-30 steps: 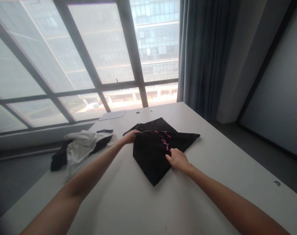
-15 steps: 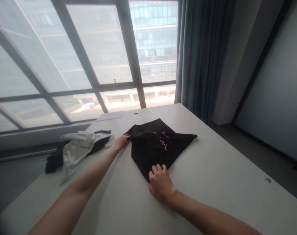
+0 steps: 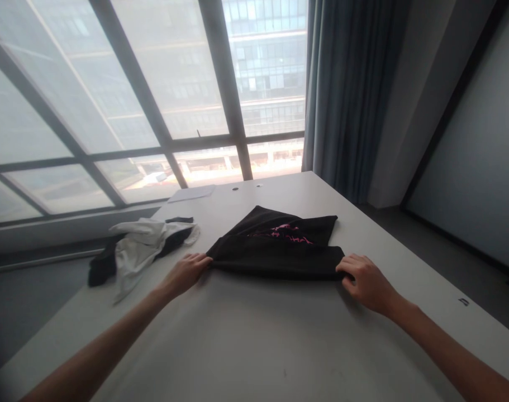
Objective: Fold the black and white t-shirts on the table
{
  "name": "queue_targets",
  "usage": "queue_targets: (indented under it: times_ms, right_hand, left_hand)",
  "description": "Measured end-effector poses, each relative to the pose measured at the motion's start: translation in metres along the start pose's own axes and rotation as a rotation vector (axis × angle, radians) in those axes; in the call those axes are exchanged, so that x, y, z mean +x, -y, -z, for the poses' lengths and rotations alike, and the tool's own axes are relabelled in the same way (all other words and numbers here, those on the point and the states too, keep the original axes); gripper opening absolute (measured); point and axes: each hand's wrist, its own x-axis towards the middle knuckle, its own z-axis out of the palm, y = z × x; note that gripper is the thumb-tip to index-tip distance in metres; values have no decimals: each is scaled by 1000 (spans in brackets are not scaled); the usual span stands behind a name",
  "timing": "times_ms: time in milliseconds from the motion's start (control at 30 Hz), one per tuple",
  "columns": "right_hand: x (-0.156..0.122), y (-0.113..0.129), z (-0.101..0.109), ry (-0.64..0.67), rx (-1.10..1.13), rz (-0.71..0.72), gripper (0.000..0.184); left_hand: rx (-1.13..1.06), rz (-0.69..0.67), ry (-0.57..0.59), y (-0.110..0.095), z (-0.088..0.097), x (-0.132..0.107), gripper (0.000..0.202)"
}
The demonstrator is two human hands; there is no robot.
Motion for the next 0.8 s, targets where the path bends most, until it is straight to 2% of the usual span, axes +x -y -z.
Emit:
queue_targets:
  times_ms: [67,133,200,267,300,333,400,467,533,633,700,800]
  right_hand:
    - [-15,3,7,133,85,5,22]
    - [-25,8,14,272,180,-9,22]
    - [-27,8,20,408,296,-57,21]
    - [-17,0,20,477,413,-129,21]
    - [-7,-7,16,458,453,-172,25]
    - [5,-15,11,395,475,-217,27]
    - [36,-36,-5,167,447,-344,28]
    - [70,-57,-22,-23,363,-555,26]
    - [102,-77,-37,-128,365,-715,23]
    - [140,-96,-54,-248,546,-885,18]
    - [159,-102,-63,-287,641,-938,18]
    - [184,-109,-75,-303,739,-934,16]
  left_hand:
    - [-100,-33,121,-9,10,-14,24]
    - [-254,-45,275,-12,22,-18,17]
    - [-416,8,420,-9,33,-10,19]
    - [-545,85,487,0,40,12,28]
    - [-584,131,466,5,41,27,31]
    - [-608,170,392,10,40,44,33]
    - [-573,334,138,18,34,84,29]
    - [-543,424,33,23,22,122,26]
    - [-547,476,7,23,5,157,25]
    - [-594,526,6,18,-21,198,26]
    - [-634,551,7,15,-34,220,27]
    - [-707,577,11,15,-46,247,30]
